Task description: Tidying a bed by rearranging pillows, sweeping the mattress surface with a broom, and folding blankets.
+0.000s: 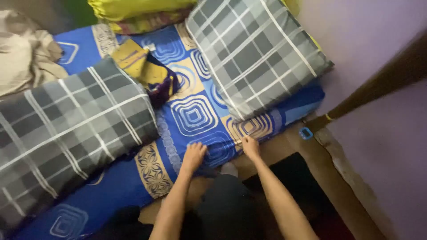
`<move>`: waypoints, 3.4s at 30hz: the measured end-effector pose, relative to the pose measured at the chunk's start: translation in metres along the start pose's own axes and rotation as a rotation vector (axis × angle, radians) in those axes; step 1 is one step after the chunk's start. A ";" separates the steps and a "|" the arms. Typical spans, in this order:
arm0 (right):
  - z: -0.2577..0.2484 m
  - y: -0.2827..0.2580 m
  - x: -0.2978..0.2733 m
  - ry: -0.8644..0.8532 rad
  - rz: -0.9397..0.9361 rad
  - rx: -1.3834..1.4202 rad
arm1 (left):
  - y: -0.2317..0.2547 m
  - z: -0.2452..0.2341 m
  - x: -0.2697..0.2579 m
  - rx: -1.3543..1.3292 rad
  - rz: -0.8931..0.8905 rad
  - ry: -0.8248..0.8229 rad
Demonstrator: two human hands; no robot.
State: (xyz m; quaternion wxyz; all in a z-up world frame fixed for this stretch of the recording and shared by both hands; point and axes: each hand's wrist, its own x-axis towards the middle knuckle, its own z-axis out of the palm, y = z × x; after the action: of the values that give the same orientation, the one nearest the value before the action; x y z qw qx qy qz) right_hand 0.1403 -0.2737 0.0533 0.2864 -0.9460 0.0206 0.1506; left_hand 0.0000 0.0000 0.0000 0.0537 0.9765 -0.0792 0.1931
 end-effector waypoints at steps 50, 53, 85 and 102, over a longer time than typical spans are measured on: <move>0.097 -0.487 -0.061 -0.409 -0.346 0.407 | -0.215 -0.249 0.005 0.017 -1.386 0.459; 0.070 -0.497 -0.080 -0.240 -0.338 0.595 | -0.213 -0.255 0.020 0.070 -1.355 0.559; 0.000 -0.292 0.111 -0.051 0.119 0.469 | -0.254 -0.094 0.129 -0.799 -1.630 0.665; -0.057 -0.314 0.087 -0.077 -0.029 1.119 | -0.238 -0.104 0.146 -0.906 -1.720 0.971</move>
State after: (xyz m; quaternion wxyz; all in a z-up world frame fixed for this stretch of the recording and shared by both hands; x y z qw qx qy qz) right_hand 0.2778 -0.0387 0.2406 0.7472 -0.6439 0.0738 0.1473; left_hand 0.1368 0.2277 0.1346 0.5520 0.4138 0.5971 0.4093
